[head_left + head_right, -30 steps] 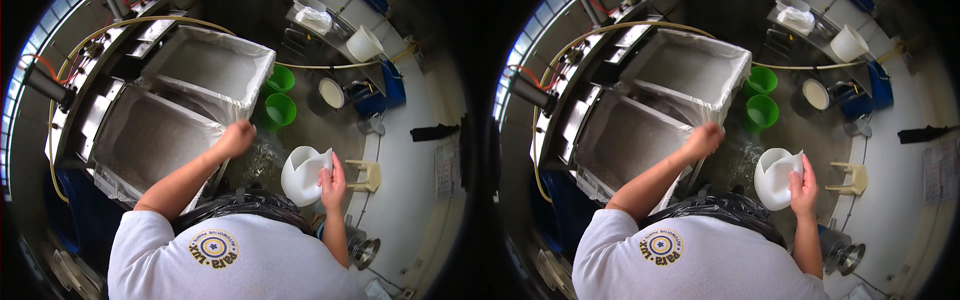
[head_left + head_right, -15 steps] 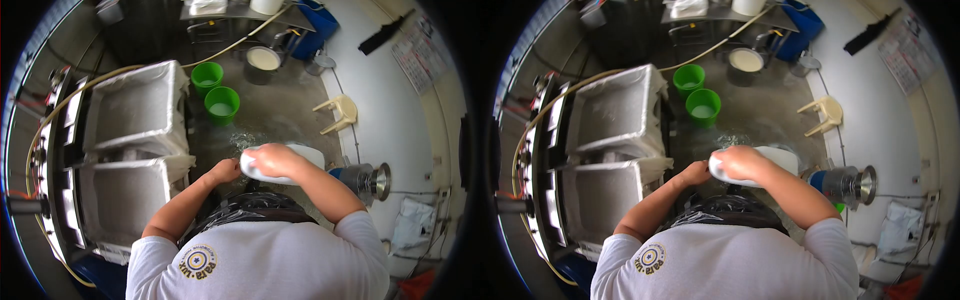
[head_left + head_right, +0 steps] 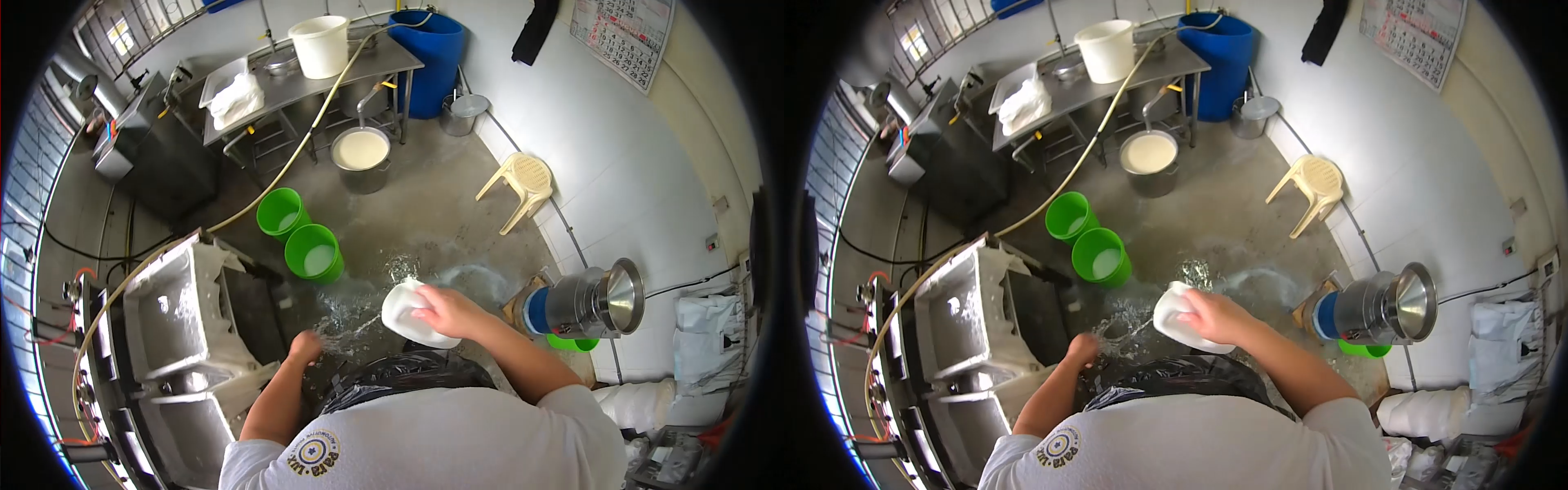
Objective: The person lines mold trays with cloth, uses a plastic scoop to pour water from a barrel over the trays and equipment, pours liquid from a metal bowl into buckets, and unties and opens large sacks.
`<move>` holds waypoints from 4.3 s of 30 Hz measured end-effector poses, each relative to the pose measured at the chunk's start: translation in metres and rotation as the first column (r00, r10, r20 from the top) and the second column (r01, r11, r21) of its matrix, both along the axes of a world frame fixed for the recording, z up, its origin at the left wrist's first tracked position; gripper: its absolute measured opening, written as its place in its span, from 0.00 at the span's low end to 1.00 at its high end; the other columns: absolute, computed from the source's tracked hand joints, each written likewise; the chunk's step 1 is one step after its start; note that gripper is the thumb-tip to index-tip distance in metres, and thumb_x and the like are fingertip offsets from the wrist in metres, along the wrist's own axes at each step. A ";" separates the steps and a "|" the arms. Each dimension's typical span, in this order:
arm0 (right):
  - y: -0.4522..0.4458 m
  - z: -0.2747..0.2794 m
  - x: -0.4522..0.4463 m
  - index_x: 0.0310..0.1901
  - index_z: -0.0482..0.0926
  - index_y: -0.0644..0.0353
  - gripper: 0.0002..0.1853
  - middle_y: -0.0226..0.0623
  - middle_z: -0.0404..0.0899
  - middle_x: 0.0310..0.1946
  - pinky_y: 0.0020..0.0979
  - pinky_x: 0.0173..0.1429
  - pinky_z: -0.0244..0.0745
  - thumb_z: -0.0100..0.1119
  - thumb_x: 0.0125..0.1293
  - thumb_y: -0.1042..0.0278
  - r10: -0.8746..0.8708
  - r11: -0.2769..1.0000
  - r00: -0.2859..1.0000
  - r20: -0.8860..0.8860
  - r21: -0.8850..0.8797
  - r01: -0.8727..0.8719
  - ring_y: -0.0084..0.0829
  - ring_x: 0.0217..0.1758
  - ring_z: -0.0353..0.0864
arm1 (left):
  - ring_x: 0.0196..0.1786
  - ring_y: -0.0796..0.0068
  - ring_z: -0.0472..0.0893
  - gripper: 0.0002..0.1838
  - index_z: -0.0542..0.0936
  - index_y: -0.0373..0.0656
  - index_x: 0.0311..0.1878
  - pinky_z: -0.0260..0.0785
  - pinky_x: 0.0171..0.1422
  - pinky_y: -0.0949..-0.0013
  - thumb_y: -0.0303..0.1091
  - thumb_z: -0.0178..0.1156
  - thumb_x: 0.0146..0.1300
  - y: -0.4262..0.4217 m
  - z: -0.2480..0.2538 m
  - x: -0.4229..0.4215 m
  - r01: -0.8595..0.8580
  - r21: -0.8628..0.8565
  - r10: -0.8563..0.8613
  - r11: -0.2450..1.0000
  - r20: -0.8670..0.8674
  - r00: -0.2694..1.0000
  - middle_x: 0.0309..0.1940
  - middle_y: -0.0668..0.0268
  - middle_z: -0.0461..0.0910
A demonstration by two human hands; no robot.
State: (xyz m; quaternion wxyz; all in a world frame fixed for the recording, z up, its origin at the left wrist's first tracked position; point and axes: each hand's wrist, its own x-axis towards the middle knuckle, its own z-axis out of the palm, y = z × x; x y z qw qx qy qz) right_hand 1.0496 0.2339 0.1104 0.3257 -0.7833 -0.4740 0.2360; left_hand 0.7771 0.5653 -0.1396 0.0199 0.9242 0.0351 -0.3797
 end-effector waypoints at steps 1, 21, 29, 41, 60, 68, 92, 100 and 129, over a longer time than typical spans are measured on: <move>-0.021 -0.019 0.017 0.58 0.75 0.60 0.21 0.56 0.83 0.45 0.53 0.48 0.78 0.62 0.72 0.55 -0.074 0.997 0.997 -0.007 -0.022 0.074 0.59 0.48 0.84 | 0.55 0.56 0.87 0.17 0.88 0.38 0.41 0.80 0.53 0.56 0.39 0.53 0.70 0.013 -0.036 -0.028 -0.069 0.050 0.062 0.996 0.125 0.990 0.47 0.57 0.89; 0.241 -0.022 0.402 0.61 0.81 0.57 0.22 0.56 0.84 0.54 0.50 0.64 0.76 0.56 0.73 0.54 -0.010 0.797 0.966 0.260 -0.581 0.165 0.56 0.59 0.83 | 0.49 0.45 0.86 0.29 0.87 0.34 0.43 0.77 0.59 0.50 0.56 0.55 0.72 0.159 -0.122 0.226 -0.766 -0.356 0.809 0.535 -0.046 0.586 0.41 0.45 0.87; 0.411 0.136 0.584 0.69 0.74 0.54 0.26 0.56 0.83 0.57 0.51 0.64 0.77 0.58 0.74 0.51 -0.189 0.919 0.760 0.622 -0.161 0.360 0.57 0.61 0.82 | 0.57 0.44 0.84 0.27 0.86 0.38 0.53 0.75 0.65 0.52 0.55 0.60 0.70 0.245 -0.032 0.392 -0.752 -0.639 0.987 0.163 0.107 0.123 0.50 0.43 0.86; 0.558 0.014 0.876 0.75 0.63 0.70 0.34 0.63 0.73 0.68 0.45 0.74 0.68 0.55 0.75 0.57 -0.573 0.814 0.695 0.434 0.395 0.425 0.58 0.71 0.74 | 0.68 0.47 0.79 0.40 0.84 0.27 0.55 0.73 0.69 0.54 0.64 0.66 0.64 0.038 -0.150 0.307 -0.830 -0.192 0.762 -0.524 -0.540 -0.356 0.60 0.39 0.81; 0.442 -0.287 0.764 0.67 0.78 0.63 0.47 0.48 0.76 0.69 0.50 0.74 0.68 0.55 0.67 0.22 -0.187 -0.017 0.884 -0.429 -0.898 -0.440 0.44 0.71 0.75 | 0.73 0.48 0.74 0.31 0.78 0.36 0.68 0.68 0.75 0.55 0.50 0.60 0.71 -0.079 -0.026 0.516 -0.476 -0.471 0.572 -0.742 -0.078 -0.816 0.66 0.42 0.77; 0.487 -0.334 0.774 0.59 0.82 0.68 0.32 0.55 0.84 0.57 0.50 0.61 0.78 0.57 0.75 0.41 0.744 -0.003 0.644 -0.177 -0.965 -0.261 0.49 0.59 0.85 | 0.73 0.58 0.73 0.42 0.74 0.32 0.71 0.63 0.76 0.59 0.66 0.46 0.77 -0.167 -0.091 0.563 0.167 0.098 -0.180 -0.981 -0.782 -0.597 0.71 0.50 0.75; 0.788 -0.695 0.350 0.66 0.67 0.62 0.21 0.50 0.77 0.58 0.52 0.44 0.87 0.52 0.74 0.70 0.086 0.802 0.738 -0.670 -0.393 -0.450 0.46 0.52 0.84 | 0.56 0.52 0.84 0.23 0.68 0.38 0.70 0.85 0.50 0.50 0.38 0.51 0.79 0.118 -0.433 0.435 0.791 -0.445 -0.427 -0.420 -0.672 -0.605 0.62 0.51 0.78; 0.690 -0.533 0.442 0.66 0.67 0.62 0.24 0.56 0.84 0.49 0.39 0.21 0.76 0.50 0.69 0.70 0.571 0.554 0.816 -0.094 -0.689 -0.467 0.47 0.39 0.89 | 0.34 0.67 0.86 0.22 0.74 0.42 0.63 0.73 0.21 0.70 0.45 0.51 0.75 -0.041 -0.299 0.433 0.616 -0.409 -0.461 -0.674 -0.419 -0.782 0.45 0.57 0.85; 0.698 -0.450 0.434 0.56 0.74 0.63 0.16 0.44 0.83 0.34 0.34 0.16 0.71 0.47 0.68 0.76 0.452 0.682 0.875 -0.174 -0.564 -0.465 0.33 0.20 0.78 | 0.49 0.51 0.88 0.21 0.73 0.32 0.65 0.86 0.38 0.48 0.34 0.51 0.75 -0.100 -0.262 0.354 0.769 -0.423 -0.540 -0.479 -0.548 -0.639 0.54 0.47 0.83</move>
